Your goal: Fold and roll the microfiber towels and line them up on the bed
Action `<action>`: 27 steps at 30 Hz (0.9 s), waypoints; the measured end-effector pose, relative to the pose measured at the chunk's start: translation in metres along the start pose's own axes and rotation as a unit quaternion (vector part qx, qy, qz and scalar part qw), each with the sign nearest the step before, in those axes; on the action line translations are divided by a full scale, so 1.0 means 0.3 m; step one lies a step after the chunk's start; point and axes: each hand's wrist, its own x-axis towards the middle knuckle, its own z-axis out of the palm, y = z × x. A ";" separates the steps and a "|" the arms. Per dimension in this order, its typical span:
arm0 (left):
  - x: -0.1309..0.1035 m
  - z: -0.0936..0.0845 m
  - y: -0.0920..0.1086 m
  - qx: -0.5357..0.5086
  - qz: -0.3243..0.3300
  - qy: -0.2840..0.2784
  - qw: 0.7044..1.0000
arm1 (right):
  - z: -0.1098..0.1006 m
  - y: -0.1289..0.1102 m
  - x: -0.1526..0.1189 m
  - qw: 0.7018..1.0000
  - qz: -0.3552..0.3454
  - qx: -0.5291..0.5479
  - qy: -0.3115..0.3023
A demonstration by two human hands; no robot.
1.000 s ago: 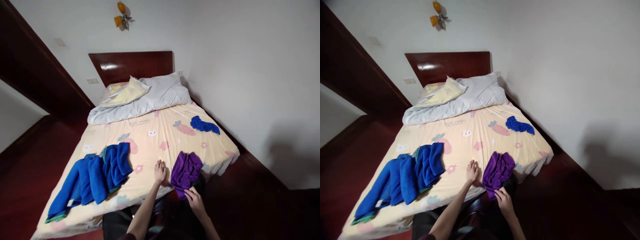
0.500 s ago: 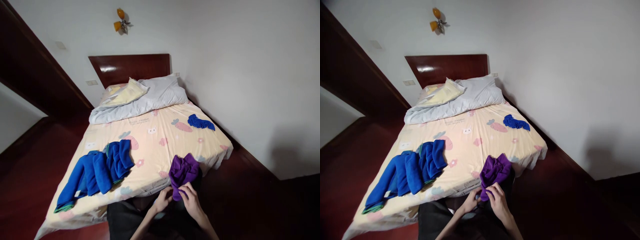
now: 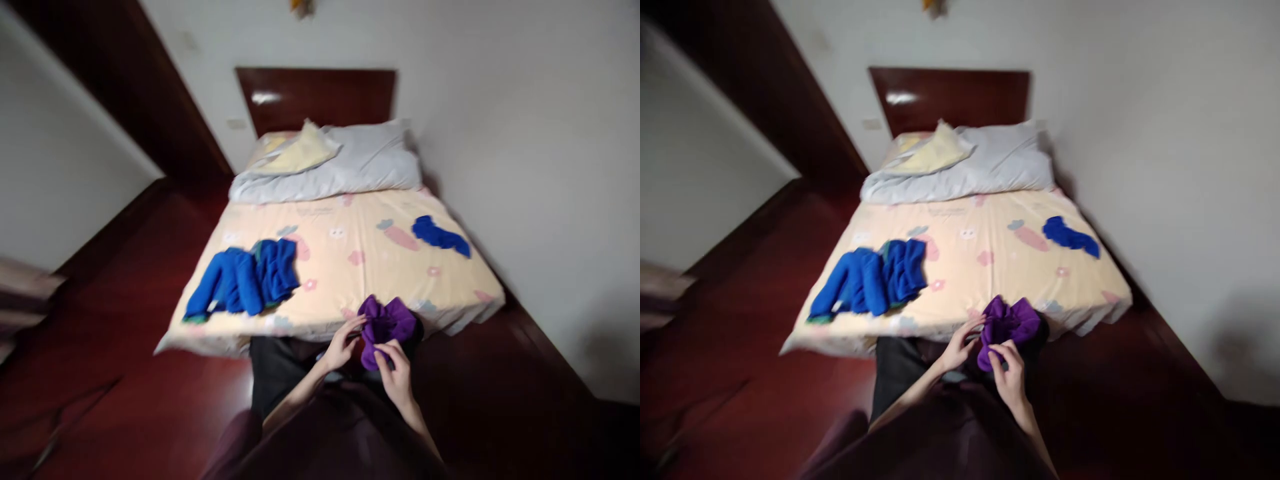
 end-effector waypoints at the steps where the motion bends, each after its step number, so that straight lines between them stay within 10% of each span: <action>1: 0.003 -0.012 0.006 0.018 0.018 -0.018 1.000 | 0.002 -0.002 0.005 1.000 -0.003 0.004 -0.005; 8: 0.005 -0.062 -0.040 0.092 0.020 -0.080 0.992 | 0.006 -0.011 0.011 0.994 -0.012 0.028 -0.106; 15: 0.009 -0.157 0.073 0.108 -0.035 0.011 0.994 | -0.010 0.050 0.023 0.999 0.045 -0.025 -0.005; 27: -0.014 -0.168 0.157 0.137 -0.033 -0.019 0.990 | 0.009 0.033 0.056 0.989 0.137 0.026 0.050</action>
